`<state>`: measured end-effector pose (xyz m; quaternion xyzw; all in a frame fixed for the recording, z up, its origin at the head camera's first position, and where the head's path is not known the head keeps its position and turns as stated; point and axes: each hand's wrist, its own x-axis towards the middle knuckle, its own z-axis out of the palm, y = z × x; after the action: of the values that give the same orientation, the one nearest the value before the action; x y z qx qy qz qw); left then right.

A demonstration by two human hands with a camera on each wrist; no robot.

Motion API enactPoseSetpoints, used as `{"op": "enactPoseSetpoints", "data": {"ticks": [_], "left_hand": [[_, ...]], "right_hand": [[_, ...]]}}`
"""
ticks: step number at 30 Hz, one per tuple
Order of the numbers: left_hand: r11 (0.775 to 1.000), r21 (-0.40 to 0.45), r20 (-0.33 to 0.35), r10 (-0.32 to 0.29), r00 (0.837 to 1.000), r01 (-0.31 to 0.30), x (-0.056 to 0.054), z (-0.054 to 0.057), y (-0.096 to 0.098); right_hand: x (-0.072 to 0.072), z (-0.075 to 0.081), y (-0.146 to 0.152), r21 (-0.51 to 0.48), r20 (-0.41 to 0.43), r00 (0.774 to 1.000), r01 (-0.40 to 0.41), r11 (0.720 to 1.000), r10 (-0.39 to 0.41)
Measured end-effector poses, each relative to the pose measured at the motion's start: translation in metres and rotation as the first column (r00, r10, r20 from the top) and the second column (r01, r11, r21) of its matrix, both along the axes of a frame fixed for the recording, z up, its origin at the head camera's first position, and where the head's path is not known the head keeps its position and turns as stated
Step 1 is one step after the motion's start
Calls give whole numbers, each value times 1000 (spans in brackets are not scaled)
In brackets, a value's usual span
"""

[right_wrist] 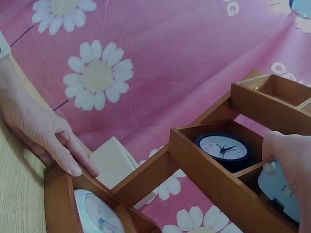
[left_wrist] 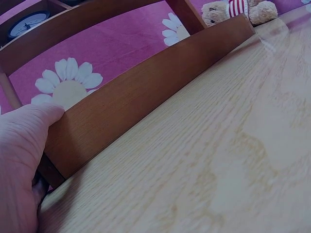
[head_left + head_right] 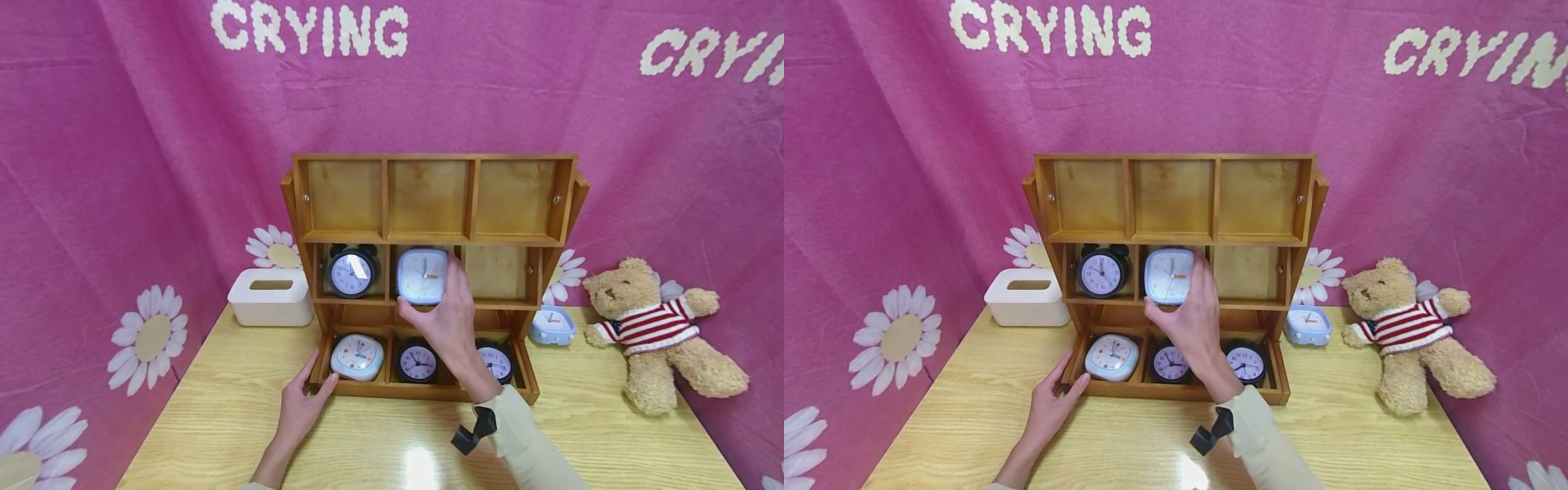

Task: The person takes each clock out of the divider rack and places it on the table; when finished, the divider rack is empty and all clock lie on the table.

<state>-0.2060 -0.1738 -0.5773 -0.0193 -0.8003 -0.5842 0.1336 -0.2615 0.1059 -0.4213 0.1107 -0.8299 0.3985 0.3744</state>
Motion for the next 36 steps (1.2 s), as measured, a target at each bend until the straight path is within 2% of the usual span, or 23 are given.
{"op": "enactPoseSetpoints", "data": {"ticks": [10, 17, 25, 36], "left_hand": [[1000, -5, -2, -1, 1000, 1, -2, 0, 0], [1000, -1, -5, 1, 1000, -1, -2, -1, 3], [1000, -15, 25, 8, 1000, -8, 0, -3, 0], [1000, -5, 2, 0, 1000, 0, -2, -2, 0]], "right_hand": [[25, 10, 10, -20, 25, 1000, -9, 1000, 10], [48, 17, 27, -27, -18, 1000, -17, 999, 16], [75, 6, 59, -39, -20, 1000, 14, 999, -15], [91, -16, 111, -36, -26, 997, 77, 996, -78]]}}
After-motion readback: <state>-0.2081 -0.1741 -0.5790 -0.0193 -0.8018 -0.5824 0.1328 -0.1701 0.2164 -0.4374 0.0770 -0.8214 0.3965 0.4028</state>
